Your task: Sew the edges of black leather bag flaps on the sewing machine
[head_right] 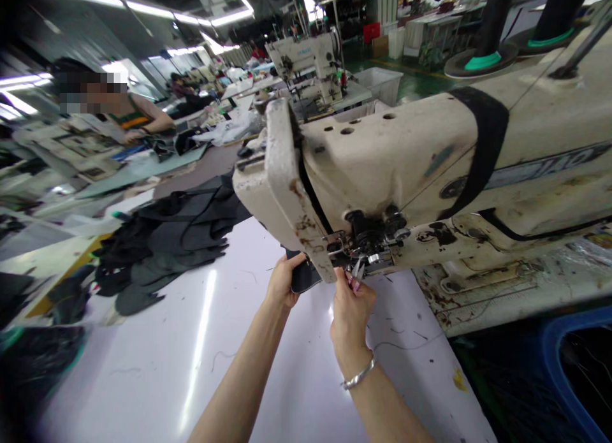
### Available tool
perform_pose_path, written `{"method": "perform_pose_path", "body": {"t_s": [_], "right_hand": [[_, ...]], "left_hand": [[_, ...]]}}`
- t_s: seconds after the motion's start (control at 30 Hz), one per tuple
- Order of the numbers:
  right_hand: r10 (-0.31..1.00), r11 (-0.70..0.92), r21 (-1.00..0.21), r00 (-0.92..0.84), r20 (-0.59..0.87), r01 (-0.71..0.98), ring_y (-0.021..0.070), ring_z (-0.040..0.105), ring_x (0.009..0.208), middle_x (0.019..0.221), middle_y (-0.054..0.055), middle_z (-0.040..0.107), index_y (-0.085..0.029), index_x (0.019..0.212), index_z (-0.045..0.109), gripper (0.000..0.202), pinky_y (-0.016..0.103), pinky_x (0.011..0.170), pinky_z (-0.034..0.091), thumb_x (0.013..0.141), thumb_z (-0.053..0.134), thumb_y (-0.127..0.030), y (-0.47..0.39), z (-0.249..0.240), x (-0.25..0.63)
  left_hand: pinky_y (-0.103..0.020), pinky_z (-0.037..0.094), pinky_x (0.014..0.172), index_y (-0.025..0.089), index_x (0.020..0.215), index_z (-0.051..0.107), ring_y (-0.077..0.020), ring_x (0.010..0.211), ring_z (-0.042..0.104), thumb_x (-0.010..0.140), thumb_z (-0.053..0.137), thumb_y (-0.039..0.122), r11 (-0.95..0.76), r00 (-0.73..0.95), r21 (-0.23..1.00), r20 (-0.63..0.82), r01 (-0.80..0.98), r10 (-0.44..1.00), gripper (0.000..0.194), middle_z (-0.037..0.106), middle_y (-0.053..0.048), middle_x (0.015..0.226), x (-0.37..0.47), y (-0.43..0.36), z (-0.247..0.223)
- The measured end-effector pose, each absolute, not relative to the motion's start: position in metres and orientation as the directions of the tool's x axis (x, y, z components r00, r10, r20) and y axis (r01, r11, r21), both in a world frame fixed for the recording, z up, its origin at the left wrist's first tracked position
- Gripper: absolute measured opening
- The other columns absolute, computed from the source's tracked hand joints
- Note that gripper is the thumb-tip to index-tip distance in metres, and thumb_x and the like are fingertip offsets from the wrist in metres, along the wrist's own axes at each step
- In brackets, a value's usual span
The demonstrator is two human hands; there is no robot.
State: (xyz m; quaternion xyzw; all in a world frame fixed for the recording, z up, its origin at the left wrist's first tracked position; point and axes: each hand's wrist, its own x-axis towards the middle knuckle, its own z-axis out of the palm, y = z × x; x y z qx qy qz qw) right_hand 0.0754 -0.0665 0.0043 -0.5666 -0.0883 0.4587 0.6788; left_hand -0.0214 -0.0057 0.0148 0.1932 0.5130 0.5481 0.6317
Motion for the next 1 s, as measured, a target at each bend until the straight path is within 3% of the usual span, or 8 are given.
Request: {"method": "perform_pose_path", "body": {"t_s": [0.37, 0.83, 1.0], "right_hand": [[0.712, -0.101, -0.876, 0.58, -0.395, -0.472, 0.0093, 0.027, 0.056, 0.056, -0.008, 0.033, -0.024, 0.057, 0.037, 0.056, 0.026, 0.047, 0.023, 0.07, 0.085, -0.049, -0.066, 0.001, 0.074], [0.743, -0.097, -0.9, 0.57, -0.35, -0.426, 0.0105, 0.031, 0.057, 0.057, -0.007, 0.037, -0.022, 0.056, 0.043, 0.049, 0.027, 0.052, 0.027, 0.074, 0.083, -0.044, -0.069, -0.003, 0.078], [0.759, -0.11, -0.862, 0.518, -0.394, -0.494, 0.0098, 0.03, 0.055, 0.055, -0.007, 0.037, -0.022, 0.055, 0.045, 0.047, 0.027, 0.051, 0.027, 0.071, 0.084, -0.041, -0.071, 0.002, 0.085]], "left_hand": [[-0.038, 0.068, 0.076, 0.01, 0.094, 0.073, -0.022, 0.066, 0.077, 0.073, 0.077, 0.008, 0.3, -0.183, 0.785, -0.458, -0.542, 0.87, 0.021, 0.082, -0.01, 0.086, -0.023, -0.011, 0.01], [-0.041, 0.066, 0.087, 0.009, 0.092, 0.077, -0.0285, 0.086, 0.08, 0.068, 0.085, 0.012, 0.213, -0.25, 0.814, -0.396, -0.54, 0.884, 0.026, 0.082, -0.013, 0.094, -0.028, -0.043, 0.01], [-0.031, 0.065, 0.079, 0.013, 0.103, 0.077, -0.0232, 0.088, 0.078, 0.066, 0.09, 0.016, 0.159, -0.357, 0.83, -0.392, -0.534, 0.848, 0.04, 0.082, -0.01, 0.103, -0.019, -0.075, 0.014]]}}
